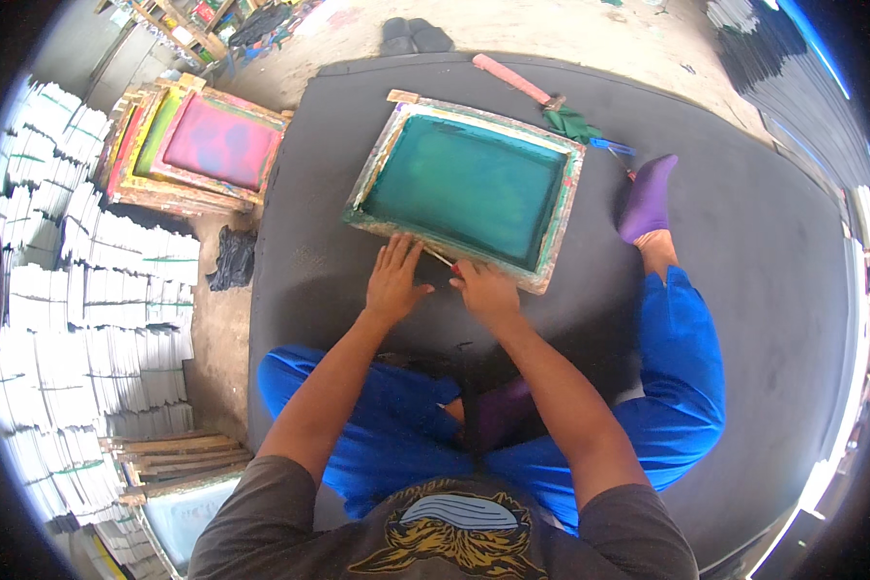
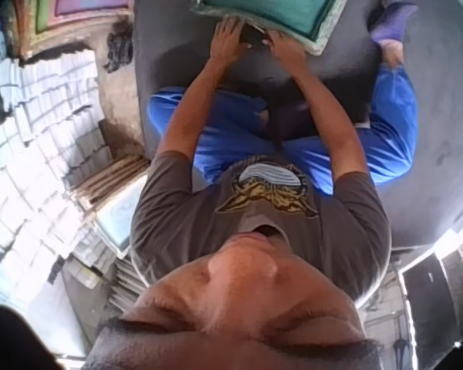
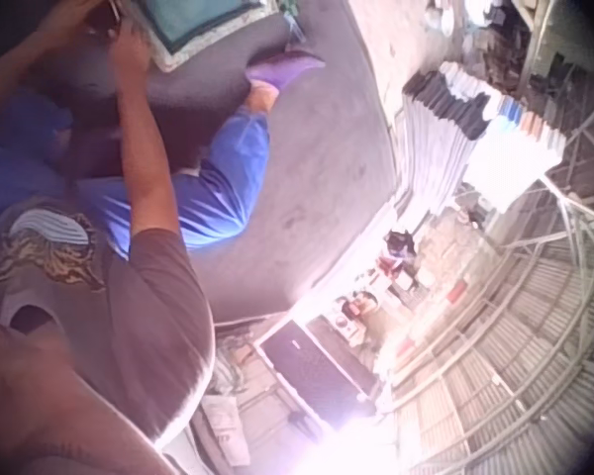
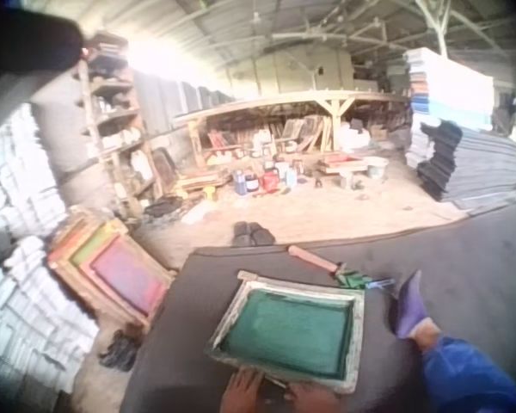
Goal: The person sits on the floor and uses a small tool to scrape and clean the edges of a green screen printing frame. They then use a screwdriver and pliers to remove staples or fasteners from the frame's border.
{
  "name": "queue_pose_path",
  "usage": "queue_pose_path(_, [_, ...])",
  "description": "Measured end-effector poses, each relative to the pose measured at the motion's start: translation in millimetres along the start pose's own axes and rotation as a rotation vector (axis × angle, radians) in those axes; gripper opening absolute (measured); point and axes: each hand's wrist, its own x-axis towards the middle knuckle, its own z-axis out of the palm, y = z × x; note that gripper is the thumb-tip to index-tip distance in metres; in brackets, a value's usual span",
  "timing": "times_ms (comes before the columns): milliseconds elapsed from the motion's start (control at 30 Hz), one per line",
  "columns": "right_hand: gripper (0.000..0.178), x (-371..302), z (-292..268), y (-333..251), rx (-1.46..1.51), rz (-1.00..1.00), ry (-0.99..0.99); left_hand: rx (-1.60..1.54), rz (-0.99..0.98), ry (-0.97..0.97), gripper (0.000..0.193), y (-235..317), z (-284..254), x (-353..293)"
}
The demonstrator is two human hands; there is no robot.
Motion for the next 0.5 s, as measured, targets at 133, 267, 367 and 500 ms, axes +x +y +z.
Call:
queue_pose_path(133, [0.027, -2.8, 31.5, -24.4, -0.031, -0.033, -0.160, 0.079, -0.161, -0.078, 0.080, -38.5, -25.1, -38.6])
queue_pose_path(267, [0.028, 7.7, 48.9, -47.9, -0.031, 0.005, -0.267, -0.011, -0.328, -0.228, 0.065, -61.2, -41.6, -63.7])
queue_pose_path(367, [0.027, 13.1, 58.6, -58.2, -0.039, 0.021, -0.247, -0.077, -0.394, -0.175, 0.064, -66.4, -29.4, -76.7])
queue_pose_path(500, [0.028, 16.1, 59.4, -53.8, -0.220, 0.038, -0.118, 0.007, -0.447, -0.317, 0.075, -42.6, -30.4, -59.8])
